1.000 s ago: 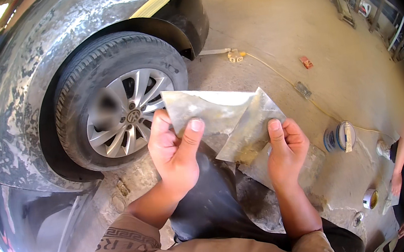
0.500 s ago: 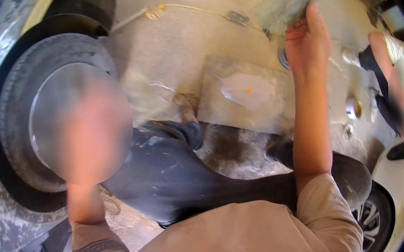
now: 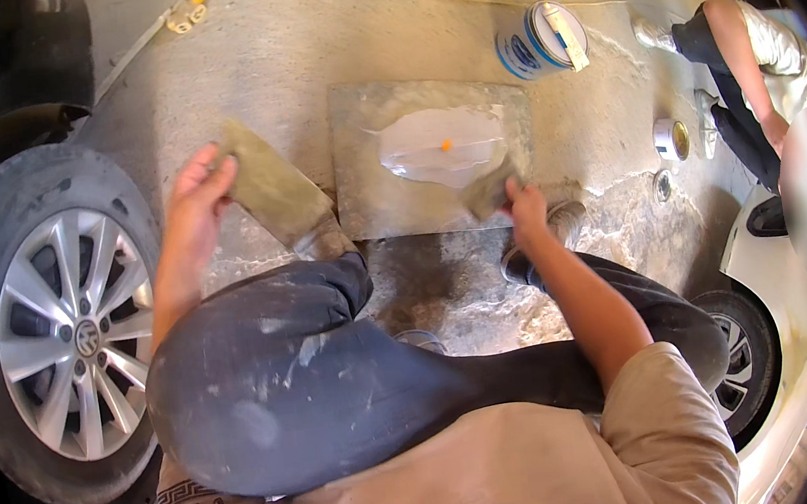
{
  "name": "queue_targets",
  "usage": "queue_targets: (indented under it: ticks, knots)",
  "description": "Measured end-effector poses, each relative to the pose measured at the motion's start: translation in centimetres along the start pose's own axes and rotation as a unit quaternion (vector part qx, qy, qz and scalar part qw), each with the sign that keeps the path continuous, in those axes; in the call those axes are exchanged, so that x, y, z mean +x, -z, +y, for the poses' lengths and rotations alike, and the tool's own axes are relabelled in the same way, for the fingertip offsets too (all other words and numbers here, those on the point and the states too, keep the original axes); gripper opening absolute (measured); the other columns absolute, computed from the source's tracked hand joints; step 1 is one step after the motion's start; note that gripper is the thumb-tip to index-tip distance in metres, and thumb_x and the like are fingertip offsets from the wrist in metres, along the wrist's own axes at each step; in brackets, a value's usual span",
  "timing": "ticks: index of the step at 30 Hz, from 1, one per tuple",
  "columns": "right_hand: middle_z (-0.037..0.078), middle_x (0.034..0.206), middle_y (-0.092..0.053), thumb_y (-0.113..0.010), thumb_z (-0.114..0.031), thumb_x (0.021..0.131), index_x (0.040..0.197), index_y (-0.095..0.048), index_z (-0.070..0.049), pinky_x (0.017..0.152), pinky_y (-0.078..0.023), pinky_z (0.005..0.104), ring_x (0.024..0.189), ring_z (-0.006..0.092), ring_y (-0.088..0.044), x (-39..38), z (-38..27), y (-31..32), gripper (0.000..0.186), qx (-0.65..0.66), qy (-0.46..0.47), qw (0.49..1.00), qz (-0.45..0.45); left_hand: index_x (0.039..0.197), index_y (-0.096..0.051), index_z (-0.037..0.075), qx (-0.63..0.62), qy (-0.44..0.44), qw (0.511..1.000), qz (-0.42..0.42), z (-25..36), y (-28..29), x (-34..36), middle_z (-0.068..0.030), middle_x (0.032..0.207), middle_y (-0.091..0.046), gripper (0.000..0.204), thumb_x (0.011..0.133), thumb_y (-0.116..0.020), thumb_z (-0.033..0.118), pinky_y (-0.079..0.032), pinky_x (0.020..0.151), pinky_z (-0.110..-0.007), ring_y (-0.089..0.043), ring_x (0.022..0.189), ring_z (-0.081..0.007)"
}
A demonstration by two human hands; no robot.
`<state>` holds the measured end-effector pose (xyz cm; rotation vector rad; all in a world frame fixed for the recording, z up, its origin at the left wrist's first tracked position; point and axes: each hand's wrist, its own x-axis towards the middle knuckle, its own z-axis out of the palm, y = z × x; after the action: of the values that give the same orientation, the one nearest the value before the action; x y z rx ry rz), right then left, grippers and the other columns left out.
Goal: The person kneels on the floor and uses a putty knife to scoop a white paste from a container onto a flat board. They then spread the paste evenly across the board's surface. Another person is visible working on a car in the background.
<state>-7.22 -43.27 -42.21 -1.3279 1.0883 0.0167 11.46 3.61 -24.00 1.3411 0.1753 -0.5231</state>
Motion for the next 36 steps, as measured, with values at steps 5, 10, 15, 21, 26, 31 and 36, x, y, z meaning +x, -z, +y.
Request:
queue_targets:
  ticks: [5,10,15,21,26,31,36]
  knots:
    - [0.011,0.084,-0.065,-0.065,-0.021,0.093,0.098,-0.062,0.004,0.058,-0.053,0.0343,0.071,0.0199,-0.063,-2.6,7.0,-3.0,0.026,0.017,-0.073,0.992,0.105,0.121,-0.059,0.007,-0.058,0.185,0.975,-0.107,-11.3,-2.5,4.1,-0.0006,0.108,-0.068,0.029,0.096,-0.062,0.021,-0.051,0.081,-0.025,-0.064,0.095,-0.0099]
    - [0.018,0.088,-0.065,-0.066,-0.027,0.091,0.093,-0.06,0.012,0.058,-0.049,0.0369,0.07,0.0228,-0.061,-1.1,6.2,-6.9,0.039,-0.095,-0.065,0.964,0.241,0.115,-0.06,0.005,-0.103,0.269,0.939,-0.186,-18.1,-5.2,2.8,-0.0003,0.105,-0.067,0.023,0.096,-0.062,0.019,-0.05,0.08,-0.025,-0.063,0.092,-0.0088]
    - [0.024,0.096,-0.066,-0.065,-0.024,0.09,0.098,-0.061,0.014,0.072,-0.05,0.0407,0.082,0.0307,-0.064,2.0,2.7,-8.0,0.039,-0.14,-0.043,0.942,0.301,0.109,-0.059,0.002,-0.037,0.231,0.938,-0.257,-24.3,-4.6,2.8,-0.0015,0.099,-0.066,0.019,0.097,-0.061,0.016,-0.049,0.078,-0.025,-0.062,0.088,-0.0091]
    - [0.029,0.106,-0.066,-0.063,-0.026,0.088,0.104,-0.061,0.017,0.083,-0.049,0.0427,0.098,0.0373,-0.065,7.2,-1.7,-6.3,0.045,-0.247,0.04,0.929,0.274,0.112,-0.058,0.0,-0.115,0.254,0.942,-0.187,-22.6,-4.0,2.7,-0.0056,0.1,-0.067,0.021,0.097,-0.06,0.015,-0.051,0.082,-0.028,-0.064,0.091,-0.0127]
    - [0.028,0.102,-0.067,-0.067,-0.023,0.085,0.102,-0.063,0.014,0.081,-0.049,0.0426,0.095,0.0354,-0.065,15.4,-3.2,-2.4,0.041,-0.196,0.071,0.952,0.224,0.115,-0.057,0.001,-0.129,0.27,0.941,-0.16,-21.8,-4.6,2.4,-0.0062,0.102,-0.067,0.023,0.097,-0.059,0.015,-0.051,0.08,-0.029,-0.064,0.091,-0.0127]
    - [0.018,0.078,-0.067,-0.071,-0.025,0.083,0.085,-0.066,0.005,0.067,-0.047,0.0431,0.073,0.0298,-0.063,13.8,-8.2,-5.0,0.031,-0.334,0.144,0.926,0.101,0.111,-0.059,0.004,-0.088,0.262,0.951,-0.137,-24.3,-2.9,2.3,-0.0011,0.095,-0.064,0.02,0.096,-0.061,0.018,-0.049,0.073,-0.025,-0.06,0.081,-0.0083]
    - [0.015,0.071,-0.064,-0.073,-0.027,0.084,0.077,-0.064,0.003,0.062,-0.046,0.0408,0.067,0.0261,-0.06,16.1,-7.3,-1.9,0.032,-0.414,0.175,0.888,0.102,0.107,-0.06,0.006,-0.075,0.267,0.948,-0.155,-22.4,-4.4,2.6,0.0027,0.089,-0.062,0.018,0.096,-0.061,0.02,-0.044,0.066,-0.022,-0.055,0.074,-0.0057]
